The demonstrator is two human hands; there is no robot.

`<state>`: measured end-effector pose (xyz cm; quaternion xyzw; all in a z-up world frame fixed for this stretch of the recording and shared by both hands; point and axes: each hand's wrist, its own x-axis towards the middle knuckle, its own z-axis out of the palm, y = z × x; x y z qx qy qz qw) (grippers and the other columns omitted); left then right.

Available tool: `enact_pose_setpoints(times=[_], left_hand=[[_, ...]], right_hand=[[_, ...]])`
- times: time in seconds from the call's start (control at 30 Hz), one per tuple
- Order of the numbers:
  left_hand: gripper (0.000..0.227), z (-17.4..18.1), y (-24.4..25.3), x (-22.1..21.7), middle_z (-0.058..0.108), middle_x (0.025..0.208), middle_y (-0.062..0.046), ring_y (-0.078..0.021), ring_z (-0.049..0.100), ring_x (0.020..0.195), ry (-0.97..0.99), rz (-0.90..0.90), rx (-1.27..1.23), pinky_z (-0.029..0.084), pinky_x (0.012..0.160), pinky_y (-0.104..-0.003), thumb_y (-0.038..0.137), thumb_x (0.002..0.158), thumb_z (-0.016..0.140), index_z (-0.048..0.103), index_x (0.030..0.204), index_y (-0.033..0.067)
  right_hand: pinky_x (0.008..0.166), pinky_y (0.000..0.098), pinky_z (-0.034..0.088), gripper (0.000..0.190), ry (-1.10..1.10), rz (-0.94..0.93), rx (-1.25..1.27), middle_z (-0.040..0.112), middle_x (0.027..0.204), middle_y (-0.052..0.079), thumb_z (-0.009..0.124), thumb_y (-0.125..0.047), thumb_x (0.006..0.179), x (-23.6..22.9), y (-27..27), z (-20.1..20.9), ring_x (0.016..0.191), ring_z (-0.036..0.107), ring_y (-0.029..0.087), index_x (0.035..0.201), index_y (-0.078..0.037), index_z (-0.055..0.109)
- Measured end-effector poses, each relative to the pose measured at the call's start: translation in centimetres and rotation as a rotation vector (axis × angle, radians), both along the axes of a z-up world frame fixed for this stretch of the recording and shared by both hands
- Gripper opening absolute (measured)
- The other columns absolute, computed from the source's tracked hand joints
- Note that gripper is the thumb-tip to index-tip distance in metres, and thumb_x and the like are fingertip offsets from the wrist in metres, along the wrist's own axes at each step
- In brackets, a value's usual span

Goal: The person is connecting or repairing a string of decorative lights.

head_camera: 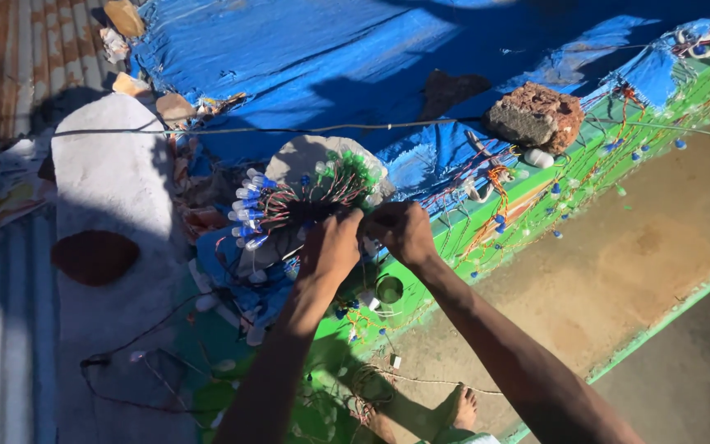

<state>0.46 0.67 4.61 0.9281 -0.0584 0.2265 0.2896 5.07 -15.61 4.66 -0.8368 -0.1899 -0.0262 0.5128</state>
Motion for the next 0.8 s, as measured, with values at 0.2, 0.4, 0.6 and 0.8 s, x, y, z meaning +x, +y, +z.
enact_pose_setpoints(times=[0.2, 0.4, 0.6, 0.8], left_hand=[[0.011, 0.9, -0.4, -0.6, 0.072, 0.087, -0.018, -0.0411, 0.069, 0.086, 0.112, 0.026, 0.076, 0.052, 0.072, -0.051, 0.002, 0.083, 0.066, 0.068, 0.092, 0.0083], [0.006, -3.9, -0.7, -0.5, 0.072, 0.078, -0.01, -0.03, 0.069, 0.073, 0.081, 0.117, -0.375, 0.05, 0.064, -0.041, 0.007, 0.081, 0.072, 0.067, 0.086, 0.0082], [0.01, -4.8, 0.8, 0.6, 0.068, 0.072, -0.007, -0.0195, 0.064, 0.065, 0.173, 0.101, -0.516, 0.049, 0.064, -0.034, 0.01, 0.083, 0.077, 0.068, 0.087, 0.0077], [0.024, -8.3, 0.5, 2.2, 0.072, 0.091, -0.008, -0.0212, 0.072, 0.084, 0.174, 0.007, -0.521, 0.055, 0.074, -0.035, 0.009, 0.081, 0.074, 0.065, 0.103, 0.0098]], right_hand=[[0.064, 0.0324, 0.056, 0.016, -0.076, 0.059, 0.003, 0.076, 0.079, 0.01, 0.079, -0.015, 0.082, 0.7, -0.5, -1.0, 0.068, 0.074, 0.018, 0.09, -0.001, 0.077], [0.063, 0.0296, 0.055, 0.016, -0.234, 0.363, 0.191, 0.073, 0.095, 0.011, 0.078, -0.012, 0.084, 1.0, -2.8, -4.2, 0.077, 0.07, 0.017, 0.094, -0.001, 0.075], [0.06, 0.0284, 0.055, 0.015, 0.046, 0.111, 0.124, 0.075, 0.074, 0.005, 0.072, -0.012, 0.084, 2.2, -1.3, -3.7, 0.068, 0.068, 0.011, 0.095, -0.004, 0.077], [0.063, 0.0274, 0.056, 0.015, -0.061, 0.029, -0.013, 0.077, 0.077, 0.006, 0.076, -0.011, 0.078, 2.3, -1.1, -2.2, 0.068, 0.071, 0.007, 0.09, -0.006, 0.082]])
